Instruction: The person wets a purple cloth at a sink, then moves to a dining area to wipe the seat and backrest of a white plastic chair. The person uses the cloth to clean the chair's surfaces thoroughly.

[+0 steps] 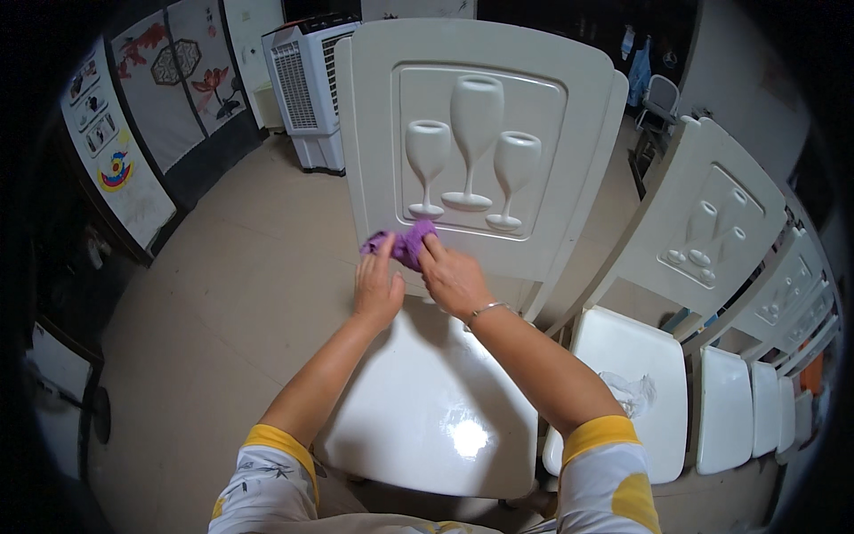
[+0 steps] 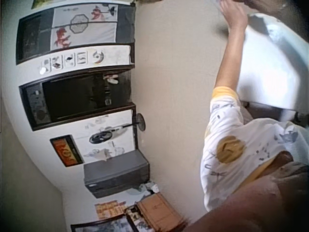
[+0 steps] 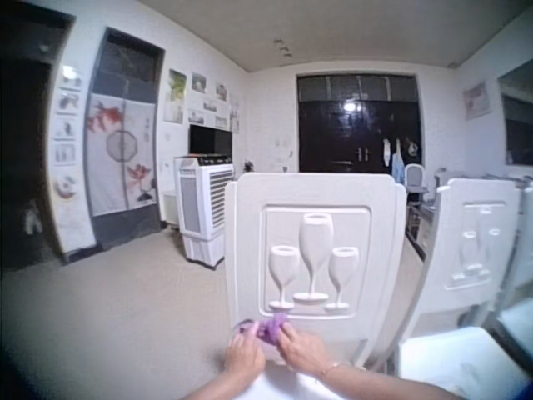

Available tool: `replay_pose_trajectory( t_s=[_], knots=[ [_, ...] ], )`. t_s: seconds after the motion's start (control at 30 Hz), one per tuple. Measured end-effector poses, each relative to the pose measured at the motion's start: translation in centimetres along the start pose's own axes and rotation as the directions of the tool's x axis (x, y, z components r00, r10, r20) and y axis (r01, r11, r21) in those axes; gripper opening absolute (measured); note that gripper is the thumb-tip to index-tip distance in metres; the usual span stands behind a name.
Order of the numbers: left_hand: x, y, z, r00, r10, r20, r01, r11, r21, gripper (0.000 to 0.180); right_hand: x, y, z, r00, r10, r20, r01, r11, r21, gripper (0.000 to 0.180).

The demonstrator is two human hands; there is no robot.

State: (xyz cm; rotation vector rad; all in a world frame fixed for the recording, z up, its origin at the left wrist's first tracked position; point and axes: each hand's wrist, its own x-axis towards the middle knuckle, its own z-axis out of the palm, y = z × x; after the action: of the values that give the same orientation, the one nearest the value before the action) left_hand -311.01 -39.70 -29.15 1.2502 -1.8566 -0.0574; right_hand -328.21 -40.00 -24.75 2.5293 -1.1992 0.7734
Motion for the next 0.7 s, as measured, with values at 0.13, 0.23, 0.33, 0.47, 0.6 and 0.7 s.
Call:
replay_pose_trajectory(
  t_s=[0.13, 0.23, 0.33, 0.47, 0.6, 0.7],
  knots=[
    [2.9, 1.3, -0.9, 0.986, 0.027, -0.165, -0.042, 0.995, -0.087, 0.070, 4.2, -1.3, 0.7, 0.994, 0.015, -0.110, -0.010, 0.999, 0.049, 0.031],
    [3.7, 0.4, 0.1, 0.991, -0.014, -0.130, 0.001, 0.995, -0.099, 0.072, 4.2, -0.9, 0.8, 0.998, 0.010, -0.062, -0.010, 1.000, -0.001, 0.033],
    [2.2, 1.9, 1.7, 0.993, -0.068, 0.097, 0.076, 0.994, -0.084, 0.074, 1.4, 1.3, -0.1, 0.999, 0.012, -0.044, -0.013, 1.000, -0.025, 0.033],
    [2.1, 3.4, 3.2, 0.961, 0.235, -0.147, -0.230, 0.972, 0.048, 0.078, -0.8, 2.8, -0.5, 0.994, 0.054, -0.097, -0.061, 0.995, -0.078, 0.033],
    [5.5, 4.5, 1.7, 0.984, 0.131, -0.123, -0.127, 0.991, 0.043, 0.073, 2.1, 2.1, -2.5, 0.988, 0.078, -0.133, -0.085, 0.995, -0.046, 0.034],
    [4.9, 3.9, 2.8, 0.979, 0.157, -0.128, -0.154, 0.988, 0.033, 0.074, 1.9, 2.9, -1.6, 0.986, 0.053, -0.158, -0.066, 0.995, -0.079, 0.033]
  ],
)
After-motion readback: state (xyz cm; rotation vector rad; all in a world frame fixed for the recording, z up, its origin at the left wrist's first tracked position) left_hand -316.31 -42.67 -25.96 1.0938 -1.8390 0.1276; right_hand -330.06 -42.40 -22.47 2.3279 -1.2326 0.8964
